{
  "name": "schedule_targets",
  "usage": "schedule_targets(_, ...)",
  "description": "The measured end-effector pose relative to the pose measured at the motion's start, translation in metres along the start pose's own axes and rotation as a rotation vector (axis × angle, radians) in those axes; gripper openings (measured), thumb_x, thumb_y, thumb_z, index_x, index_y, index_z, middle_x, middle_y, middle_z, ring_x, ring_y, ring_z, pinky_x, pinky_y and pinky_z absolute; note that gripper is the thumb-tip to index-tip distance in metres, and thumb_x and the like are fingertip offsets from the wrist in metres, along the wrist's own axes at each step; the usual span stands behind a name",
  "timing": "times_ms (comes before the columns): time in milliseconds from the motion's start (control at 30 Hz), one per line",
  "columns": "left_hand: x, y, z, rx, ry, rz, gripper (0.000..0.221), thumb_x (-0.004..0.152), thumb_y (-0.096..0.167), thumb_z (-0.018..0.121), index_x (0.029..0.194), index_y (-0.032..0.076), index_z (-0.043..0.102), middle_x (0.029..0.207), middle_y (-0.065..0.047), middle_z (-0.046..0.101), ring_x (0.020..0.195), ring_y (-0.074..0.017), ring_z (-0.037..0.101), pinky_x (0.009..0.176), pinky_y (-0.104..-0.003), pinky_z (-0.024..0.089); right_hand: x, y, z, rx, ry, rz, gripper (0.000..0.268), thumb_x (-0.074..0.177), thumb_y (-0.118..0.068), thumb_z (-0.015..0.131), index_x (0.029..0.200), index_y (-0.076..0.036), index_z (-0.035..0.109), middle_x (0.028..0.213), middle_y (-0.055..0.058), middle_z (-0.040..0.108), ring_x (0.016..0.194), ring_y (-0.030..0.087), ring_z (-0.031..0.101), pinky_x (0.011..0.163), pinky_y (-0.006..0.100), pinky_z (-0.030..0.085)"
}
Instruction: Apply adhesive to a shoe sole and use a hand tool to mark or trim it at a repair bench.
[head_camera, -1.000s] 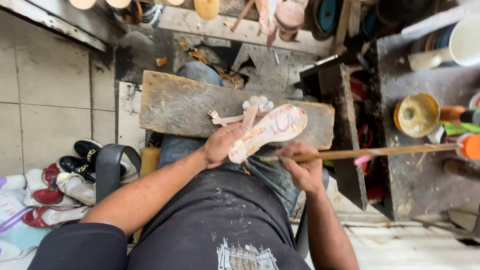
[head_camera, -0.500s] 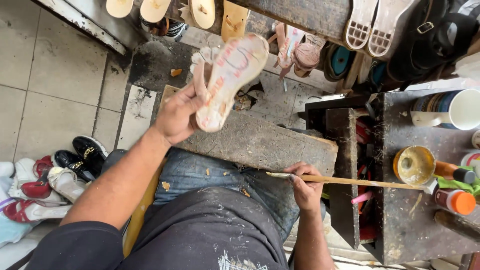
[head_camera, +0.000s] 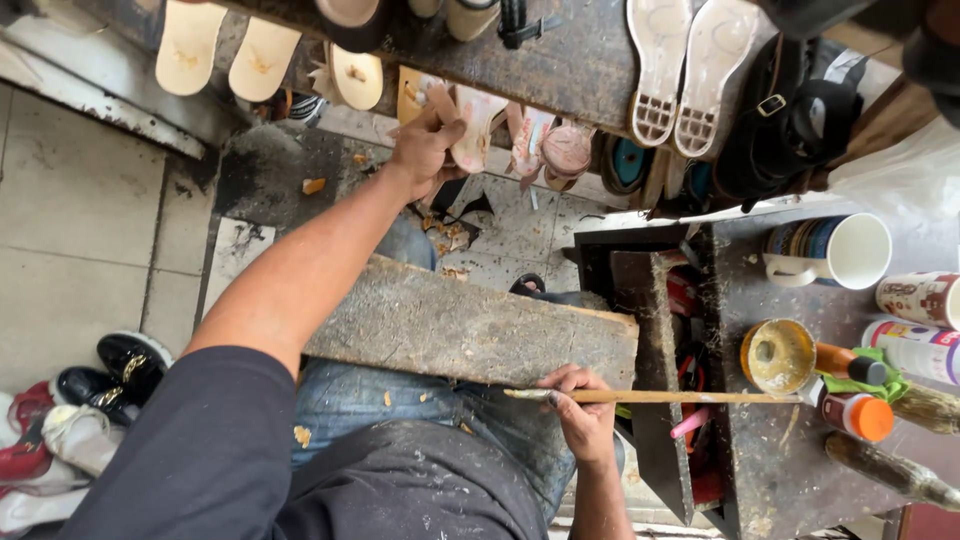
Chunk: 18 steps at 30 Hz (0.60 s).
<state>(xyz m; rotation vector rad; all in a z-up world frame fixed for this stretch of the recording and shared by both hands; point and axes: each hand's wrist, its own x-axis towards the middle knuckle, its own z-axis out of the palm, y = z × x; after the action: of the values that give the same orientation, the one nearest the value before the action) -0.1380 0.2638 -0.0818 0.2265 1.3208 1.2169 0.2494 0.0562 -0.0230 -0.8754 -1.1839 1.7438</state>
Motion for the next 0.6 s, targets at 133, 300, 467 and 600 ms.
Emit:
schedule_targets(133,0.065,-0.004,0.016,0.030,0.002,0.052,0.016,0.096,0.034,0.071,0.094,0.021,0.060,0.093,-0.004,0.070,0.080,-0.0223,0.072,0.057,-0.037,0.065,0.006,-0.001,-0.001,0.049,-0.002,0.021,0.012,0.093,-0.006,0.073,0.093,-0.003,0.061,0.095,0.024,0.069,0.073,0.023,0.069,0.059,0.027,0.063)
schedule_targets(300,0.076,-0.013,0.035,0.223,0.209,-0.289,0.071,0.090,0.072,0.022,0.102,0.014,0.061,0.076,-0.005,0.066,0.059,-0.0177,0.057,0.059,-0.038,0.056,0.013,-0.005,-0.003,0.084,-0.002,0.073,0.009,0.092,-0.001,0.073,0.092,-0.002,0.064,0.094,0.025,0.069,0.078,0.026,0.071,0.058,0.028,0.065)
schedule_targets(467,0.008,0.017,0.030,0.770,-0.003,-0.160,0.052,0.104,0.058,0.035,0.095,0.009,0.050,0.076,-0.007,0.048,0.061,-0.0248,0.048,0.056,-0.044,0.041,0.018,-0.008,0.000,-0.014,0.033,0.113,0.014,0.088,-0.008,0.076,0.084,-0.005,0.063,0.090,0.024,0.070,0.071,0.023,0.068,0.054,0.028,0.064)
schedule_targets(600,-0.074,0.058,0.029,1.039,-0.140,-0.217,0.055,0.103,0.038,0.049,0.150,0.010,0.043,0.152,-0.020,0.047,0.135,-0.0370,0.052,0.115,-0.053,0.042,0.027,-0.021,0.014,-0.108,-0.019,0.042,0.013,0.092,-0.018,0.076,0.086,-0.012,0.067,0.090,0.015,0.075,0.077,0.019,0.067,0.066,0.032,0.056)
